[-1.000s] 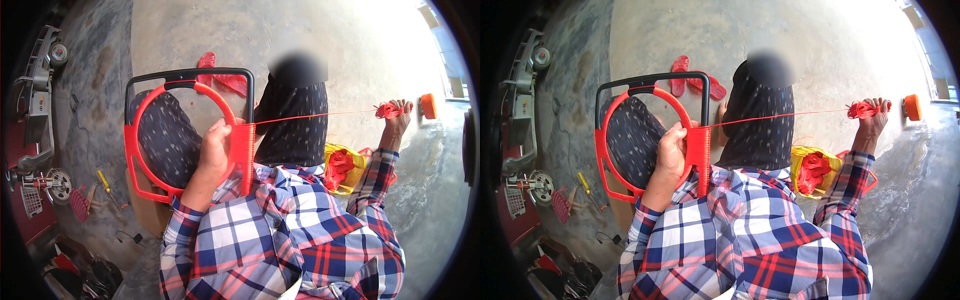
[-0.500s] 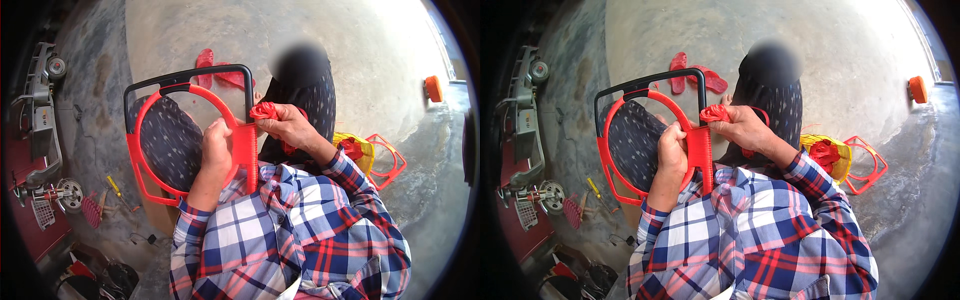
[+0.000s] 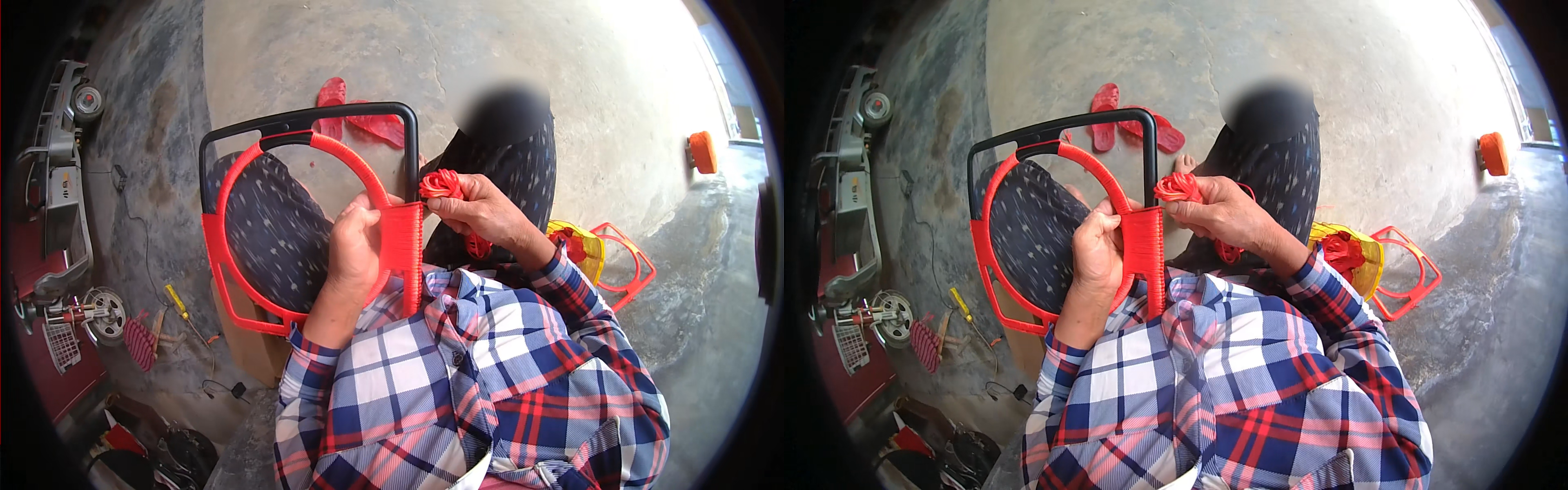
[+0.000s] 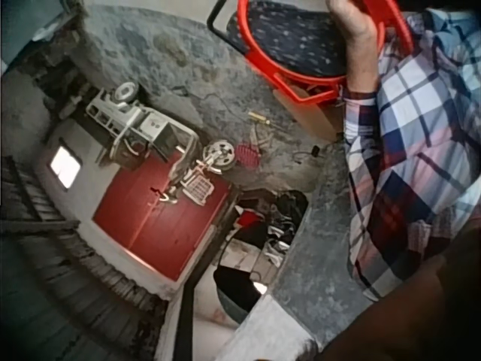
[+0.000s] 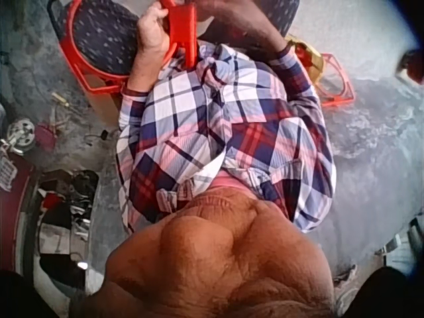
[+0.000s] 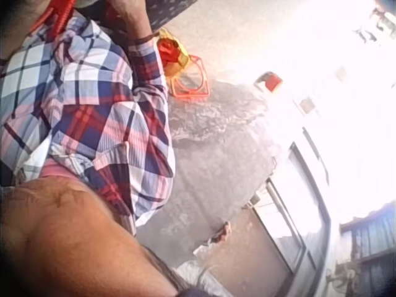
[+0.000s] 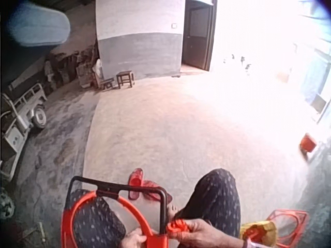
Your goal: Wrapping a red plastic cord or tape tightly around a red metal frame.
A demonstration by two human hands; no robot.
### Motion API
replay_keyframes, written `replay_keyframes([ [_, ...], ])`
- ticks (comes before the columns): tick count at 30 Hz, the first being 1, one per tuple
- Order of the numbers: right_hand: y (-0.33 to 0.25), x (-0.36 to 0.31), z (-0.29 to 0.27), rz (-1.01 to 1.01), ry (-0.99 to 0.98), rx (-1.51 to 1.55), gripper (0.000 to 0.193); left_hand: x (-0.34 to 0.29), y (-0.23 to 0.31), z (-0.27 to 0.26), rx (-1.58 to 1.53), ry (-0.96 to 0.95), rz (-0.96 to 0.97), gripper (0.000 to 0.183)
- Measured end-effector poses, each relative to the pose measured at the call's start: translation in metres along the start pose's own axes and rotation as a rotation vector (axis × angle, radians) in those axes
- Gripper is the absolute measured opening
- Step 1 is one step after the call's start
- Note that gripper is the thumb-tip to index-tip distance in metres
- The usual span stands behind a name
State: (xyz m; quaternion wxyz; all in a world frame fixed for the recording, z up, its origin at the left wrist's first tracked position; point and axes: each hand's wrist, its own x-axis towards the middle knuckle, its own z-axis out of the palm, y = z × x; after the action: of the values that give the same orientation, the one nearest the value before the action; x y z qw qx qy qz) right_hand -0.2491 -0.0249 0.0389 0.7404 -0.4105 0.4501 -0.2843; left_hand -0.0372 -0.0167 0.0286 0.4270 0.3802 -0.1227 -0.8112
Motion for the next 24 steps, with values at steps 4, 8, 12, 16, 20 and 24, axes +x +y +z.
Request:
replay_keyframes([
  [4, 0.0044, -0.0002, -0.0011, -0.023, -0.007, 0.002, 0.021, -0.0004, 0.0015, 0.0044, 0.004, 0.019, -0.008, 0.032],
  [8, 0.0064, -0.0007, 0.0004, -0.028, 0.0, 0.021, 0.021, 0.0003, 0.0001, 0.0039, 0.002, 0.01, 0.01, 0.032],
  [12, 0.0079, -0.0003, 0.001, -0.031, 0.0, -0.001, 0.021, 0.004, -0.0005, -0.0025, 0.058, 0.004, 0.03, 0.032],
  [16, 0.0082, -0.0019, 0.0025, 0.0, -0.006, 0.02, 0.019, 0.0026, -0.0023, -0.0009, 0.124, 0.049, 0.067, 0.032],
  [20, 0.0083, -0.0015, 0.0012, 0.007, -0.013, 0.008, 0.022, 0.0005, -0.0021, 0.0008, -0.052, 0.03, 0.024, 0.031],
  [24, 0.0093, 0.0, 0.0019, -0.01, -0.011, 0.018, 0.022, 0.001, -0.0009, 0.0024, -0.003, 0.036, 0.02, 0.03],
])
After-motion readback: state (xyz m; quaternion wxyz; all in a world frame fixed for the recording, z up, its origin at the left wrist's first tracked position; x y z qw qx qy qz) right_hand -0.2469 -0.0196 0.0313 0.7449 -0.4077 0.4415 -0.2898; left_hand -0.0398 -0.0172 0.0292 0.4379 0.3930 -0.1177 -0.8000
